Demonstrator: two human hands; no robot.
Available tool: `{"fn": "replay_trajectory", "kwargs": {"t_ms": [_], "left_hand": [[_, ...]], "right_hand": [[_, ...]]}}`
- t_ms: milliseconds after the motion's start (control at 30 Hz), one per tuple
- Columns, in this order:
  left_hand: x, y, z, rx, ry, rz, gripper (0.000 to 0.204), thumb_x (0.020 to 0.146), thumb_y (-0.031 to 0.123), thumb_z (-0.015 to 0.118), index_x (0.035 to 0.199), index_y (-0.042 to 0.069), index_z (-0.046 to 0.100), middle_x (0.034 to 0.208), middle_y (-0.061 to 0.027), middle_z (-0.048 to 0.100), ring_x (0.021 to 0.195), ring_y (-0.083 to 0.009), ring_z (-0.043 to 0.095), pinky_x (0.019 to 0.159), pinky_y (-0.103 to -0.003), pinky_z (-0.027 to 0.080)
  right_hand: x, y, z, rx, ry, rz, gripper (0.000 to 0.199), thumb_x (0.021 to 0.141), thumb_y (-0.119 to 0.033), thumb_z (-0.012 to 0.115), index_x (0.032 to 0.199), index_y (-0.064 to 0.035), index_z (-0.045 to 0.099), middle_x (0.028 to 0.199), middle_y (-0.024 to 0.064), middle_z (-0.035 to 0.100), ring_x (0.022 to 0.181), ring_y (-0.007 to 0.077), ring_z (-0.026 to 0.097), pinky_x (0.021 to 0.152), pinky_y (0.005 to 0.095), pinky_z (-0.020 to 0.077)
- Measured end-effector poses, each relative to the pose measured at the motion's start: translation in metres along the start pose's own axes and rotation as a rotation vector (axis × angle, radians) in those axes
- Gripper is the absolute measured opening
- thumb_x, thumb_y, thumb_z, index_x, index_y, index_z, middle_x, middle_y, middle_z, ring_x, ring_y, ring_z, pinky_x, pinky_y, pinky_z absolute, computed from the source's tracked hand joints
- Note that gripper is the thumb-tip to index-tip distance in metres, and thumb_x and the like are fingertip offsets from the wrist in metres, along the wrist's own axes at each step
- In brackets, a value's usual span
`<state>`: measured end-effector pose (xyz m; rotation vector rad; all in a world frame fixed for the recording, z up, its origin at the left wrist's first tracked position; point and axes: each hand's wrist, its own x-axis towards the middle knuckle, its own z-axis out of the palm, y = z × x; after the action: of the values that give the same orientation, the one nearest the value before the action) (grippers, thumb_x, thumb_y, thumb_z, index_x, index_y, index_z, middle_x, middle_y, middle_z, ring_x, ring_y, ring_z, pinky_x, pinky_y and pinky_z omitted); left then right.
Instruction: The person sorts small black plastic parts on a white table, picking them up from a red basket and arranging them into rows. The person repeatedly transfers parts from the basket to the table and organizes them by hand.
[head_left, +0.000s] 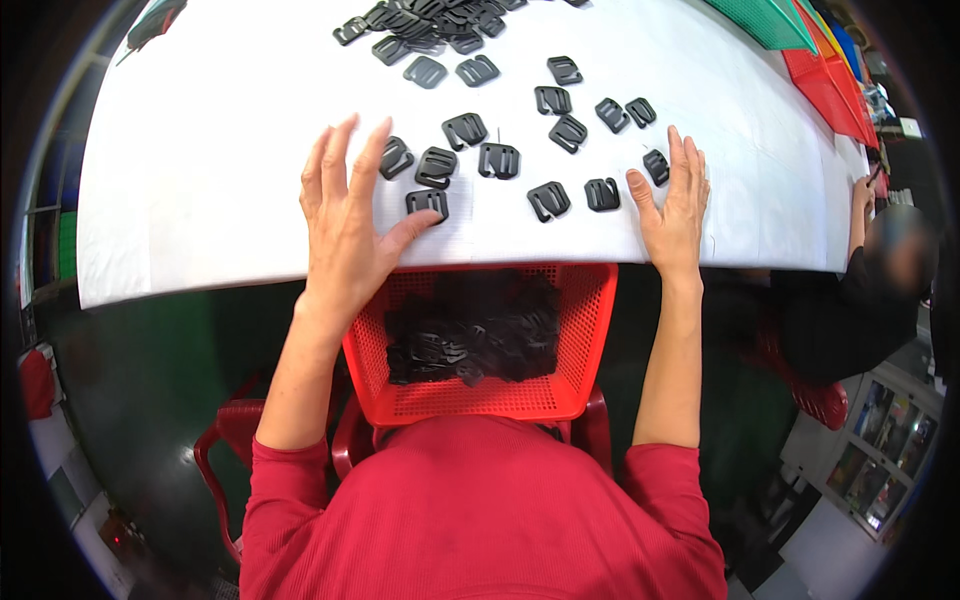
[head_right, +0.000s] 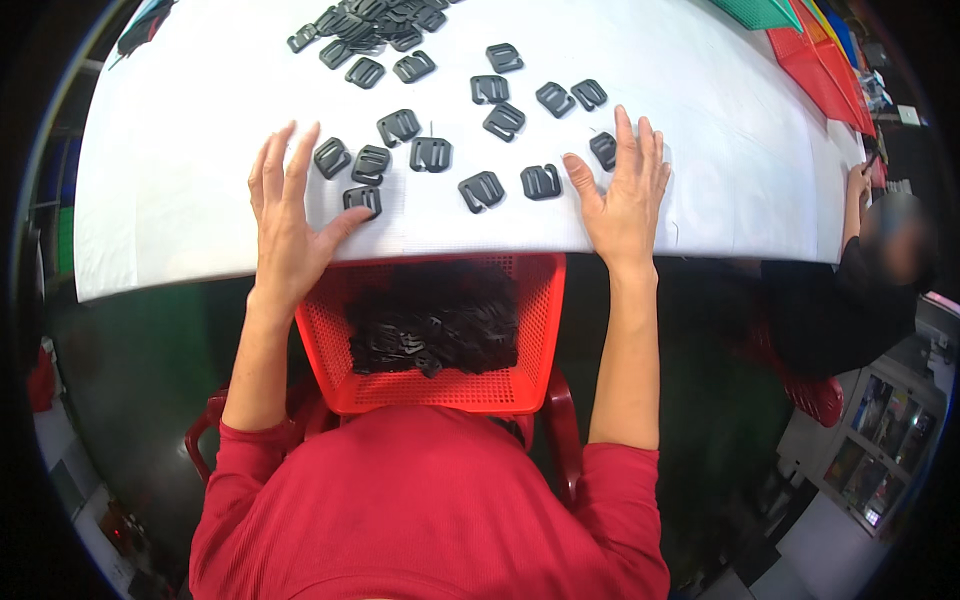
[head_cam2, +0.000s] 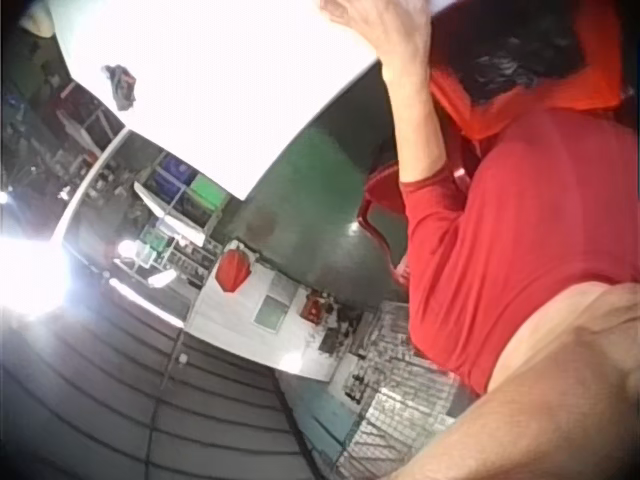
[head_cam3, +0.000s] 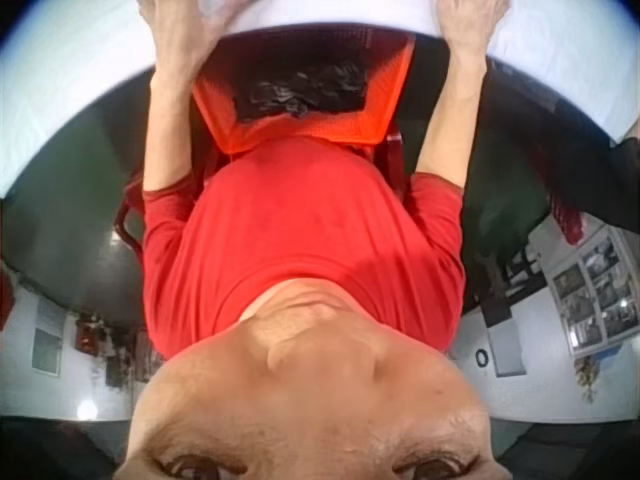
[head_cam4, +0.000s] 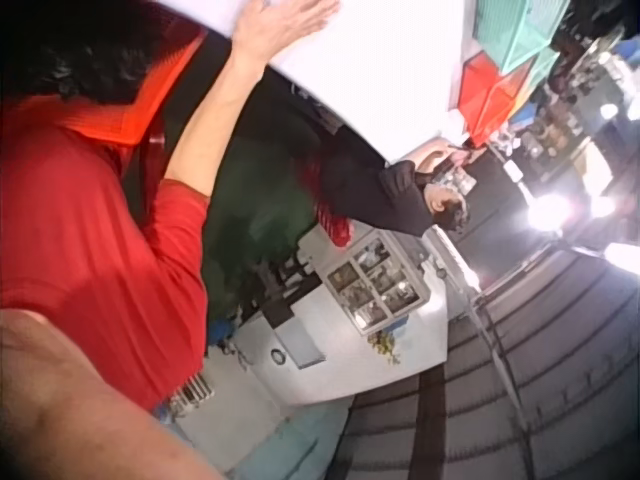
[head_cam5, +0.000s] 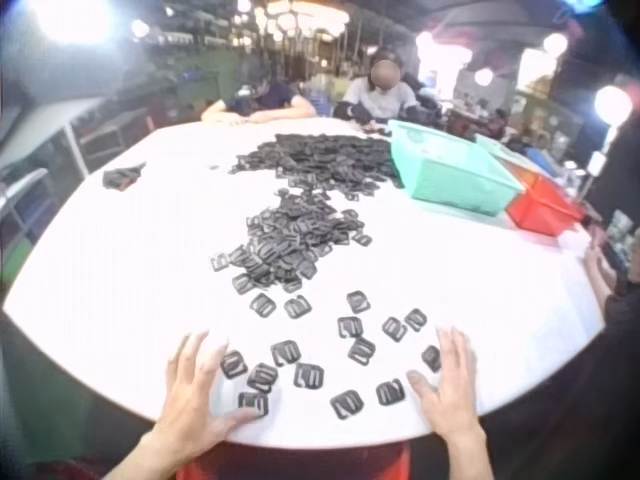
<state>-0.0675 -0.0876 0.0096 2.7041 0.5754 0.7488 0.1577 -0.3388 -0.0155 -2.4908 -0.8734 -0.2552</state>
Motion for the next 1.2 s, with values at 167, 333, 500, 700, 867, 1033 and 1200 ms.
{"fn": "replay_trajectory", "kwargs": {"t_ms": [167, 333, 500, 700, 867, 1033, 1200], "left_hand": [[0.018, -0.040, 0.010, -0.091, -0.343, 0.011, 0.137, 0.054, 0.075, 0.078, 0.157, 0.018, 0.007, 0.156, -0.0352, 0.006, 0.146, -0.0505, -0.004, 0.114, -0.067, 0.003], [0.066, -0.029, 0.035, -0.031, -0.506, 0.126, 0.141, 0.052, 0.079, 0.076, 0.157, 0.017, 0.005, 0.158, -0.0319, 0.009, 0.148, -0.0459, -0.003, 0.116, -0.063, 0.000], [0.082, -0.017, 0.048, -0.081, -0.503, 0.322, 0.137, 0.056, 0.080, 0.072, 0.156, 0.010, 0.010, 0.157, -0.0281, 0.017, 0.148, -0.0433, 0.007, 0.117, -0.061, 0.005], [0.046, 0.001, 0.051, -0.306, -0.348, 0.429, 0.126, 0.062, 0.070, 0.076, 0.153, 0.004, 0.018, 0.155, -0.0214, 0.028, 0.146, -0.0402, 0.021, 0.119, -0.052, 0.018], [-0.015, 0.042, 0.035, -0.469, -0.223, 0.181, 0.111, 0.063, 0.023, 0.087, 0.152, 0.006, 0.023, 0.148, -0.0225, 0.035, 0.136, -0.0421, 0.035, 0.113, -0.053, 0.029], [-0.050, 0.054, 0.006, -0.872, -0.320, 0.093, 0.086, 0.074, 0.002, 0.070, 0.149, 0.000, 0.028, 0.148, -0.0217, 0.037, 0.140, -0.0366, 0.033, 0.116, -0.043, 0.027], [0.004, 0.018, -0.007, -0.772, -0.058, 0.024, 0.042, 0.084, -0.003, 0.056, 0.126, -0.001, 0.058, 0.119, -0.0154, 0.065, 0.115, -0.0252, 0.059, 0.098, -0.035, 0.044]], "right_hand": [[0.045, -0.021, 0.033, -0.024, -0.082, -0.141, 0.085, 0.089, -0.072, 0.045, 0.153, -0.0187, 0.030, 0.154, 0.0271, 0.028, 0.146, 0.0434, 0.017, 0.117, 0.0591, 0.0114], [0.087, -0.042, 0.065, 0.026, -0.194, -0.334, 0.076, 0.091, -0.070, 0.042, 0.150, -0.0231, 0.036, 0.155, 0.0145, 0.034, 0.147, 0.0313, 0.025, 0.118, 0.0549, 0.0135], [0.088, -0.069, 0.068, 0.154, -0.277, -0.503, 0.065, 0.096, -0.062, 0.040, 0.143, -0.0169, 0.047, 0.149, 0.0067, 0.046, 0.143, 0.0267, 0.034, 0.118, 0.0504, 0.0217], [0.035, -0.095, 0.054, 0.372, -0.259, -0.426, 0.061, 0.099, -0.054, 0.042, 0.134, -0.0051, 0.053, 0.140, 0.0142, 0.053, 0.136, 0.0321, 0.042, 0.114, 0.0478, 0.0287], [-0.028, -0.124, 0.032, 0.545, -0.158, -0.260, 0.048, 0.101, -0.039, 0.048, 0.125, 0.0003, 0.058, 0.129, 0.0172, 0.060, 0.128, 0.0354, 0.050, 0.109, 0.0480, 0.0359], [-0.064, -0.138, 0.009, 0.849, -0.221, -0.097, 0.040, 0.103, -0.029, 0.048, 0.128, 0.0008, 0.058, 0.123, 0.0179, 0.063, 0.111, 0.0337, 0.061, 0.099, 0.0400, 0.0445], [-0.055, -0.134, -0.003, 0.909, -0.188, 0.031, 0.035, 0.102, -0.026, 0.051, 0.125, -0.0013, 0.060, 0.110, 0.0150, 0.067, 0.100, 0.0245, 0.064, 0.090, 0.0338, 0.0491]]}}
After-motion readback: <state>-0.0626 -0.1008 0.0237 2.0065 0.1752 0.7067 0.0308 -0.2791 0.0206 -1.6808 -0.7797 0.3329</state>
